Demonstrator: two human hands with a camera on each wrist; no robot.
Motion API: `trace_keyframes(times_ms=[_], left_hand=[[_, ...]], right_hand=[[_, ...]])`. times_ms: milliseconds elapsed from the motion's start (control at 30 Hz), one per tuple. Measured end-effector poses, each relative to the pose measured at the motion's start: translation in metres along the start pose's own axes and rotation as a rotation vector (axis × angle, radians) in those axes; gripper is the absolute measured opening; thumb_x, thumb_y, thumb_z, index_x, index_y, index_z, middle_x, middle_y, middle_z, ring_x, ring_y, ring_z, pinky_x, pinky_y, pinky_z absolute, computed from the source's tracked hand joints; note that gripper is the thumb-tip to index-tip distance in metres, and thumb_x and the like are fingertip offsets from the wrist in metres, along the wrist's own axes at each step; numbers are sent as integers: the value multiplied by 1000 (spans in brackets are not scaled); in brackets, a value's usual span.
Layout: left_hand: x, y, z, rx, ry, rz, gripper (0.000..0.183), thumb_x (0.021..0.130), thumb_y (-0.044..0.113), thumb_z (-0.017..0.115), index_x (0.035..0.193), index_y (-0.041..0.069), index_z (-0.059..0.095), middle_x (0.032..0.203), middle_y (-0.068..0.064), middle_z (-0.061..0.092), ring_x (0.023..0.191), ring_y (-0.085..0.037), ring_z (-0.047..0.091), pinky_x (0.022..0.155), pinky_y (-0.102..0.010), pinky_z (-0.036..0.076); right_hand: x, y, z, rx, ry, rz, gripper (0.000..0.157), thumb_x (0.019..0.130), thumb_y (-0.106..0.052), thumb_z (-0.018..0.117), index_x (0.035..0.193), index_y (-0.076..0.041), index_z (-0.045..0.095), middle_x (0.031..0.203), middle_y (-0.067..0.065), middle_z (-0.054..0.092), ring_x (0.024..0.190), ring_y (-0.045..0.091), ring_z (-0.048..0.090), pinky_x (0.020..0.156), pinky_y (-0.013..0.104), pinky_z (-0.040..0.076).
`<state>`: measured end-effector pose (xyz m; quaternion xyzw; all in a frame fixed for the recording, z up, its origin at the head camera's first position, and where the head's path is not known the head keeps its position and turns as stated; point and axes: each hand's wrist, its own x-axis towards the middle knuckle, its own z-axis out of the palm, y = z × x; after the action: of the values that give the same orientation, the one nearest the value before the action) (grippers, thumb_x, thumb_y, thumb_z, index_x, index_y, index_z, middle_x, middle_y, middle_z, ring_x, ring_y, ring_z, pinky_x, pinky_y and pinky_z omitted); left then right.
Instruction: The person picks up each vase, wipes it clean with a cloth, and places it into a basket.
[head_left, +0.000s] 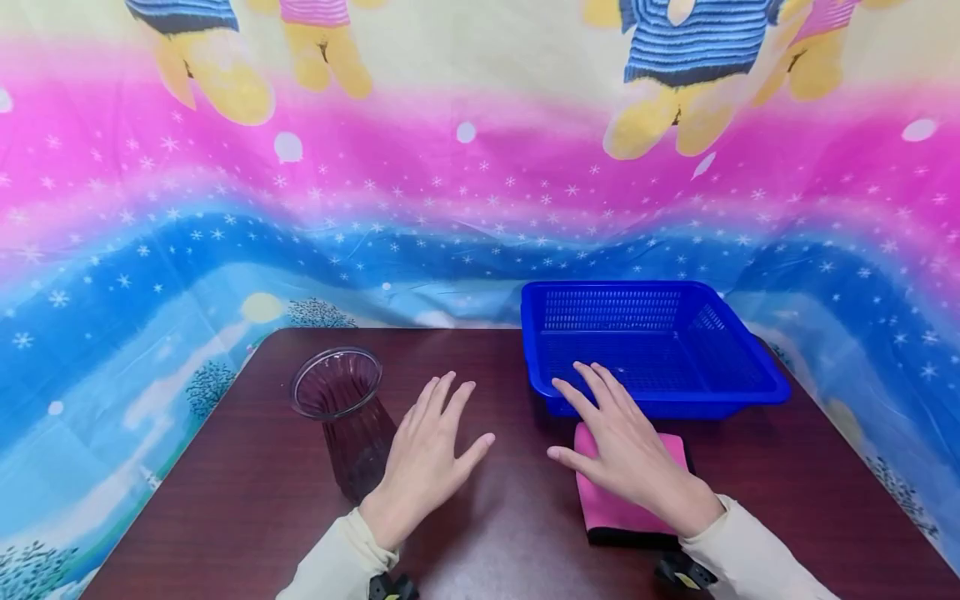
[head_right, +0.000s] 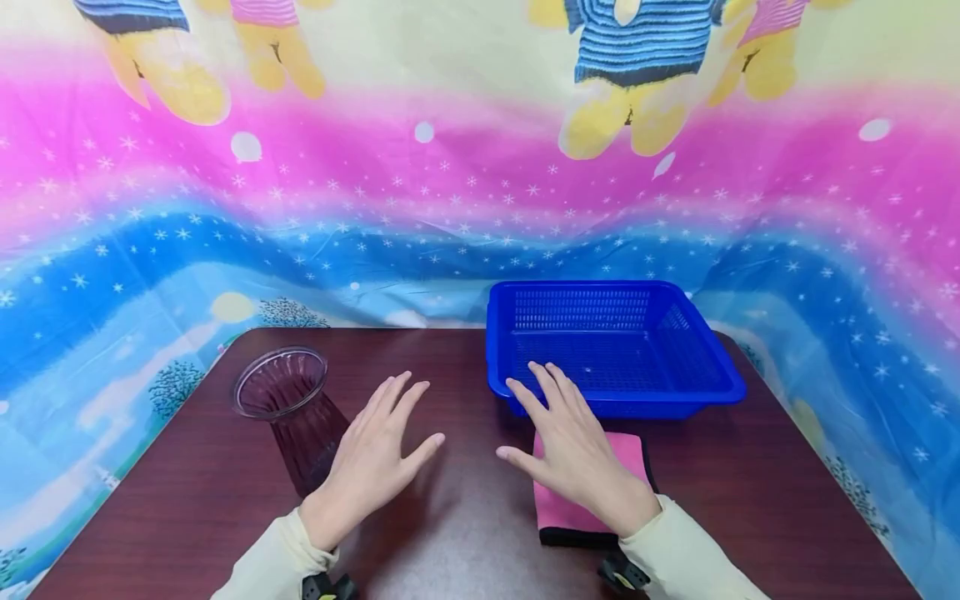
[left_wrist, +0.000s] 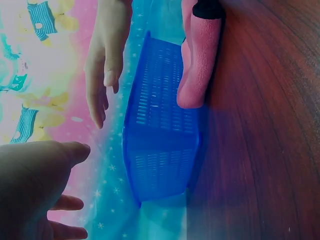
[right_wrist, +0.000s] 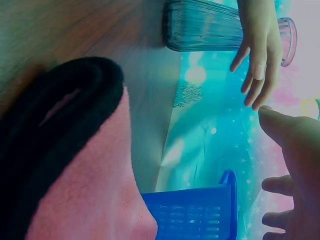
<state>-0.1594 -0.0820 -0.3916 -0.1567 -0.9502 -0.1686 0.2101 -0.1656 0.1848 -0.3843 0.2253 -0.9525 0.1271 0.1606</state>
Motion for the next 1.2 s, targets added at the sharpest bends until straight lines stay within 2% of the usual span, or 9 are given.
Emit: trace_keyframes(times_ms=[200,400,600,867,1200], left_hand=[[-4,0,-4,0,2,7,65,86,54,62,142,25,45,149,-7,46,139,-30,43,105,-50,47],[-9,-2,-11,6,-1,5,63,87,55,61,141,25,46,148,-5,47,139,-28,43,106,-49,46],[-15,-3,-16,12,35,28,61,87,52,63,138,23,50,144,-5,52,134,-27,48,104,-46,49],[-21,-6,-22,25,82,21,58,85,51,67,133,21,55,134,-2,59,125,-22,55,97,-42,52],[-35,-13,-28,11,101,17,55,83,48,70,129,20,58,130,-1,63,121,-20,59,97,-42,53]], right_hand=[[-7,2,-3,-6,14,-34,84,78,-59,71,148,-28,38,157,9,33,146,35,24,114,59,31],[-13,4,-5,-26,62,-86,82,76,-56,74,144,-24,44,150,10,42,140,33,34,111,55,37],[-19,7,-6,-56,109,-136,82,73,-53,77,142,-22,47,142,10,49,132,32,44,106,53,41],[-27,9,-10,-79,65,-102,73,78,-55,73,140,-24,49,139,3,53,129,27,48,103,50,45],[-36,18,-8,-104,59,-83,64,79,-52,72,133,-22,56,132,1,60,124,23,54,95,47,50]])
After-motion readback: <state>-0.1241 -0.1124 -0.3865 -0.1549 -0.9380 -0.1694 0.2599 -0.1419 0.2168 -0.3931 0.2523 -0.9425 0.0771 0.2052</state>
